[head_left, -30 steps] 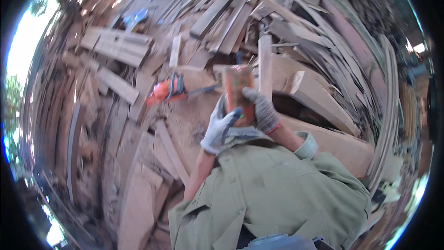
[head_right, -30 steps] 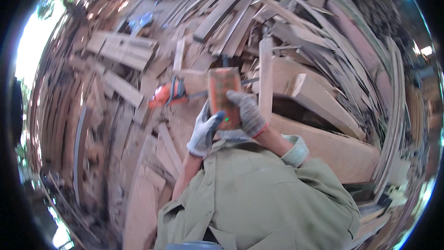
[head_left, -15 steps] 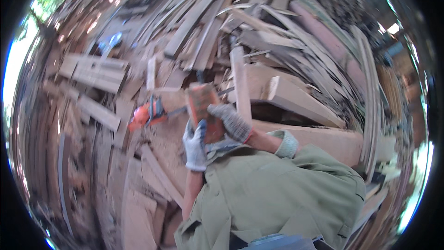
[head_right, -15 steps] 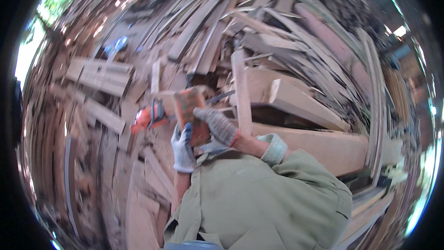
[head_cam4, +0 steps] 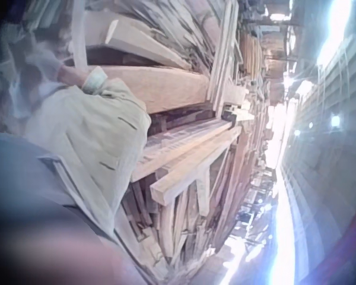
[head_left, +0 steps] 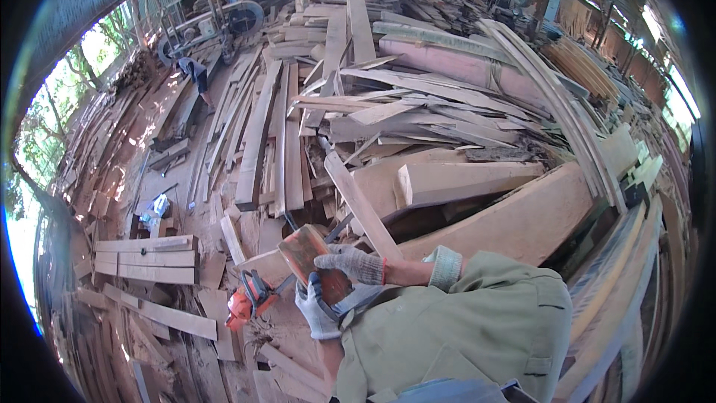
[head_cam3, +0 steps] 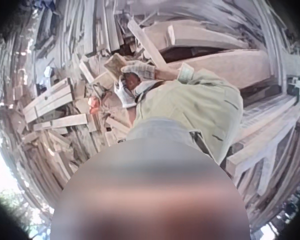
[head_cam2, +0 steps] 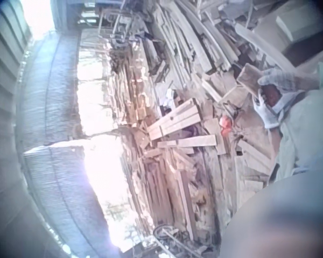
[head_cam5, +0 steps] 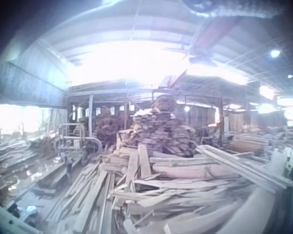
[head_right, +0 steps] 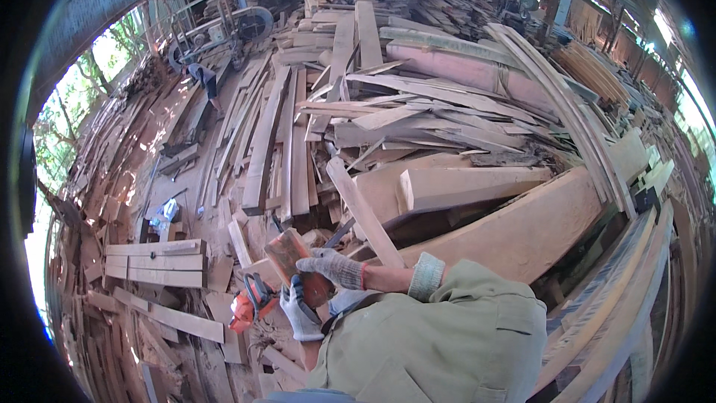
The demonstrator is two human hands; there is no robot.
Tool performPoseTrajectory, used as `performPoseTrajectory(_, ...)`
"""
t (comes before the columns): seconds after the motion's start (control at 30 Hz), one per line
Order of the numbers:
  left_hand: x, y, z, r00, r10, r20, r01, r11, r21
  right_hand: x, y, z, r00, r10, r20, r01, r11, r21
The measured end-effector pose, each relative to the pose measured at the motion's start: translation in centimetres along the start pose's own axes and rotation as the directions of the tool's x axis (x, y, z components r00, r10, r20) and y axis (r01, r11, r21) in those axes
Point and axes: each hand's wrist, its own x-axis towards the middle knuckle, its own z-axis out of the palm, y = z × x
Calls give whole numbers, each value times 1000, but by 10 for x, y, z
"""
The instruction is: The person moves through a large pile of lumber, picking up and moving various wooden planks and boards. They handle the wood by hand, shifting pieces aside and stacking them in different areas of the workshop.
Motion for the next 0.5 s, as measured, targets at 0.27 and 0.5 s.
performPoseTrajectory(0.27,6,-26,-8,998,-35,-53,36,999,25,-5,0,-7,998,56,-40,-53,996,66)
performPoseTrajectory(0.5,3,-29,-7,997,-34,-63,30,998,-58,-2,0,-8,985,133,-109,-139,989,-44)
